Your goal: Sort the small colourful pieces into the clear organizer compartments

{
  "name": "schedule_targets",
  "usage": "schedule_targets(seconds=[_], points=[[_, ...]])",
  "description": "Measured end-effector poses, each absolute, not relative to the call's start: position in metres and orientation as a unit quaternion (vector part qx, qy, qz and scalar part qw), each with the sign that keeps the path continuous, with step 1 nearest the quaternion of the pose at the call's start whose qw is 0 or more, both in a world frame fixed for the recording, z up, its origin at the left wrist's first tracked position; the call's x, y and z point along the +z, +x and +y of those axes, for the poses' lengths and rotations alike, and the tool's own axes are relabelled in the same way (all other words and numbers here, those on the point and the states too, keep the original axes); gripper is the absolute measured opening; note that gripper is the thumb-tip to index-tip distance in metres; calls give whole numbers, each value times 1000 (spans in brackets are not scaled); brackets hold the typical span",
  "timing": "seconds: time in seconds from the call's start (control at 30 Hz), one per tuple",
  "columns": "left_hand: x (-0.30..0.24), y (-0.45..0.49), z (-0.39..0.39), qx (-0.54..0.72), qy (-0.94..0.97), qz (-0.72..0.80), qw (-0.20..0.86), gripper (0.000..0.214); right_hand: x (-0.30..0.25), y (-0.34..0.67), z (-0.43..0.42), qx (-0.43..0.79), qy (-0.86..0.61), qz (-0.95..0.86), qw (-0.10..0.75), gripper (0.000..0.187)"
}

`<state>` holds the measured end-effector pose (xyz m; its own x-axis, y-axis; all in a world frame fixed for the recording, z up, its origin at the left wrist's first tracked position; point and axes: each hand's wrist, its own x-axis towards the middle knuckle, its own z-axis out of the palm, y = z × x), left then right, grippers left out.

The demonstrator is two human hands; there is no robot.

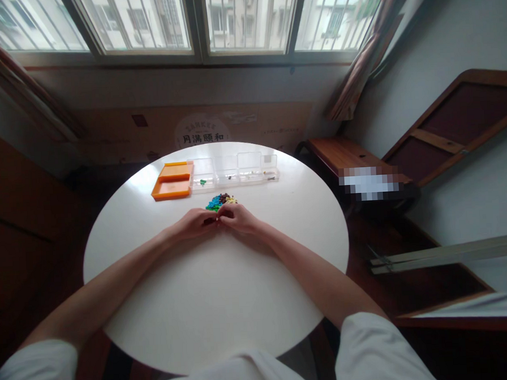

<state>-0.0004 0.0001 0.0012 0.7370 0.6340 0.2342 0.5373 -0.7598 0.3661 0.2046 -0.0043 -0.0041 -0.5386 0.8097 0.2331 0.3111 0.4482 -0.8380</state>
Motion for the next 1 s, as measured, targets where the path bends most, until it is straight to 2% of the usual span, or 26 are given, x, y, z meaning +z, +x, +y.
schedule_targets(seconds=[1.0], points=[[-1, 1, 1, 175, 921, 321, 135, 28, -7, 205, -5, 386, -357, -784, 330, 15]])
